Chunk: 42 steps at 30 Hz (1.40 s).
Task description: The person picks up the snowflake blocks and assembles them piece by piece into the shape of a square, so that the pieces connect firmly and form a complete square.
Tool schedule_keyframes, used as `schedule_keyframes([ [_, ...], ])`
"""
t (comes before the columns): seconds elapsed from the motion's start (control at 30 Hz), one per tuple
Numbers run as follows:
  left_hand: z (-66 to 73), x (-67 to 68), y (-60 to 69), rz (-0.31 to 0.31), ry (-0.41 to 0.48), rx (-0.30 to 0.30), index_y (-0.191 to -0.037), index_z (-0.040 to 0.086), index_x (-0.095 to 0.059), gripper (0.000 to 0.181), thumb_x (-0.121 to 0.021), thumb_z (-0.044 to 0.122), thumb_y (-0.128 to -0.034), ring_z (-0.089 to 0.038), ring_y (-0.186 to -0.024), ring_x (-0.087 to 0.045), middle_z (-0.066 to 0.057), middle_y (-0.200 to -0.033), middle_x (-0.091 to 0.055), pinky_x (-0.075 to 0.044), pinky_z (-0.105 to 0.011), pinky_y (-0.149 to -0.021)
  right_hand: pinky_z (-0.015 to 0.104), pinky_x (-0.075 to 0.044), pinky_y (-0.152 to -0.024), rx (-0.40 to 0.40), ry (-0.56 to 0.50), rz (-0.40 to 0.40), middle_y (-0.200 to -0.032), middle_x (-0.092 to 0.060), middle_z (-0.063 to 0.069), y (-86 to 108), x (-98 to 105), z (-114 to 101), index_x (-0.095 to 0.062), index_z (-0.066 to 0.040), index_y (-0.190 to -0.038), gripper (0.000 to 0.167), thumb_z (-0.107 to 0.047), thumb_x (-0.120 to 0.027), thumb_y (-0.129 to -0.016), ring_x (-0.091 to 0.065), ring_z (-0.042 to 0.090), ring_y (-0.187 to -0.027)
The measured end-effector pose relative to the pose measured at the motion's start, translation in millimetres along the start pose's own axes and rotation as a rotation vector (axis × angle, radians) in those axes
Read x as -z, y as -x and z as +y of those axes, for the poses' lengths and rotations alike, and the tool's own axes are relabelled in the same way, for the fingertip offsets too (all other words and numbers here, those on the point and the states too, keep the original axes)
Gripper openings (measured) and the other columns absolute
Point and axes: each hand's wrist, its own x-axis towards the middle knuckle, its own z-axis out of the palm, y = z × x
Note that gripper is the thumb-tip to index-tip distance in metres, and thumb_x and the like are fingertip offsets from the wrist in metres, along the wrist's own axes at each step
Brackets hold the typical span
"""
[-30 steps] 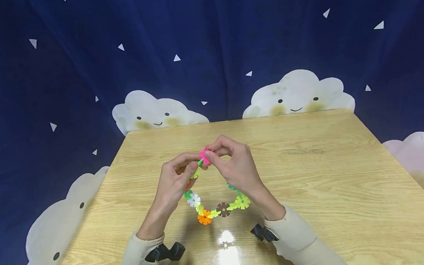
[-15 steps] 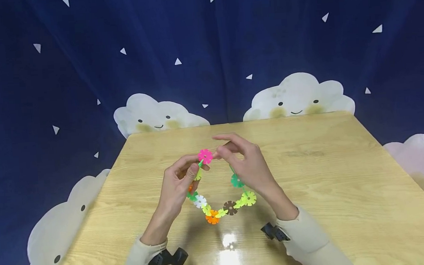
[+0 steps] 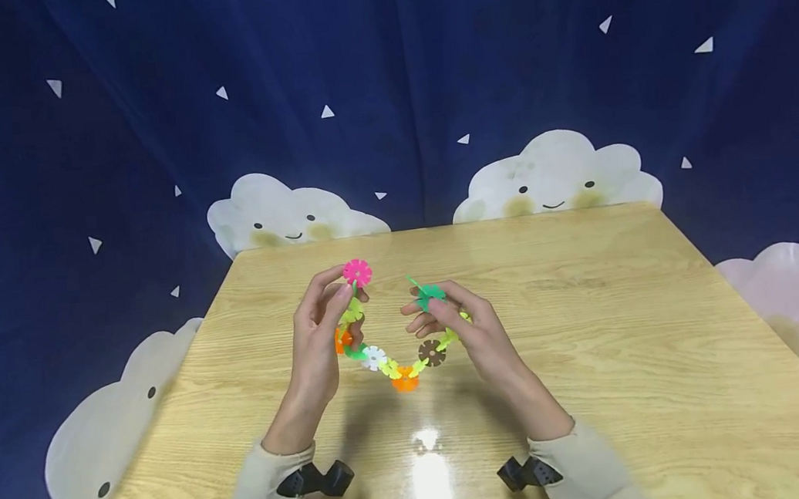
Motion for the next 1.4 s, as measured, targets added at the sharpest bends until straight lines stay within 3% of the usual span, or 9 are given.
schedule_keyframes([
  [0.2, -4.0, -3.4, 3.2, 0.020, 0.031, 0.066, -0.126, 0.017, -0.062, 0.025, -0.062, 0.032, -0.1059, -0.012, -0.055, -0.047, -0.004, -0.096, -0.059, -0.043, -0.020, -0.045, 0.042, -0.062, -0.085, 0.036, 0.007, 0.067, -0.103, -0.076, 0.012, -1.8, -7.5, -3.5, -0.062, 0.006, -0.129, 0.028, -0.009, -0.054, -0.107, -0.075, 0.025, -0.086],
  [0.37, -6.2, -2.5, 4.1, -0.015, 0.037, 0.028, -0.121, 0.012, -0.061, 0.023, -0.060, 0.030, -0.1073, -0.015, -0.055, -0.056, -0.008, -0.095, -0.063, -0.054, -0.026, -0.051, 0.038, -0.061, -0.081, 0.005, 0.102, 0.118, -0.089, -0.076, 0.009, -0.9, -10.3, -8.9, -0.067, 0.002, -0.124, 0.023, -0.008, -0.062, -0.104, -0.073, 0.024, -0.071],
  [0.47, -6.9, -2.1, 4.2, -0.050, -0.001, -0.007, -0.121, 0.012, -0.062, 0.023, -0.059, 0.031, -0.1079, -0.018, -0.059, -0.064, -0.011, -0.097, -0.071, -0.062, -0.037, -0.062, 0.038, -0.062, -0.070, 0.007, 0.148, 0.109, -0.086, -0.076, 0.009, 0.2, -11.9, -11.7, -0.068, 0.002, -0.123, 0.023, -0.006, -0.064, -0.102, -0.071, 0.024, -0.067],
  [0.6, -7.5, -1.8, 5.2, -0.076, -0.047, -0.060, -0.120, 0.011, -0.063, 0.022, -0.057, 0.030, -0.1087, -0.024, -0.064, -0.070, -0.014, -0.104, -0.074, -0.062, -0.053, -0.071, 0.038, -0.060, -0.059, 0.031, 0.238, 0.088, -0.086, -0.076, 0.007, 1.9, -13.9, -14.7, -0.069, -0.001, -0.122, 0.022, -0.006, -0.066, -0.100, -0.070, 0.023, -0.065],
  [0.7, -7.9, -1.5, 6.6, -0.090, -0.054, -0.087, -0.118, 0.008, -0.061, 0.021, -0.055, 0.026, -0.1097, -0.028, -0.064, -0.068, -0.013, -0.108, -0.071, -0.063, -0.048, -0.067, 0.037, -0.060, -0.060, 0.047, 0.290, 0.077, -0.087, -0.077, 0.005, 3.2, -15.1, -16.1, -0.070, -0.005, -0.121, 0.022, -0.006, -0.068, -0.100, -0.070, 0.022, -0.066],
  [0.83, -8.5, -1.9, 7.4, -0.097, -0.056, -0.087, -0.116, 0.006, -0.056, 0.018, -0.053, 0.023, -0.1102, -0.023, -0.060, -0.059, -0.010, -0.110, -0.062, -0.057, -0.032, -0.057, 0.035, -0.060, -0.064, 0.056, 0.309, 0.061, -0.087, -0.077, 0.005, 4.5, -16.2, -16.4, -0.070, -0.006, -0.120, 0.022, -0.005, -0.069, -0.099, -0.070, 0.021, -0.068],
  [1.0, -9.4, -3.9, 7.6, -0.102, -0.062, -0.097, -0.118, 0.008, -0.058, 0.017, -0.055, 0.022, -0.1092, -0.017, -0.058, -0.051, -0.009, -0.110, -0.060, -0.048, -0.023, -0.052, 0.034, -0.060, -0.065, 0.057, 0.324, 0.058, -0.087, -0.077, 0.004, 5.3, -16.7, -17.2, -0.071, -0.008, -0.120, 0.022, -0.005, -0.070, -0.098, -0.071, 0.021, -0.069],
  [1.4, -12.3, -4.7, 6.7, -0.136, -0.085, -0.137, -0.115, 0.008, -0.067, 0.014, -0.058, 0.017, -0.1079, -0.017, -0.063, -0.064, -0.007, -0.108, -0.068, -0.060, -0.033, -0.062, 0.033, -0.059, -0.059, 0.057, 0.376, 0.067, -0.089, -0.076, 0.005, 5.4, -15.5, -20.0, -0.072, -0.009, -0.120, 0.023, -0.008, -0.072, -0.097, -0.070, 0.020, -0.069],
])
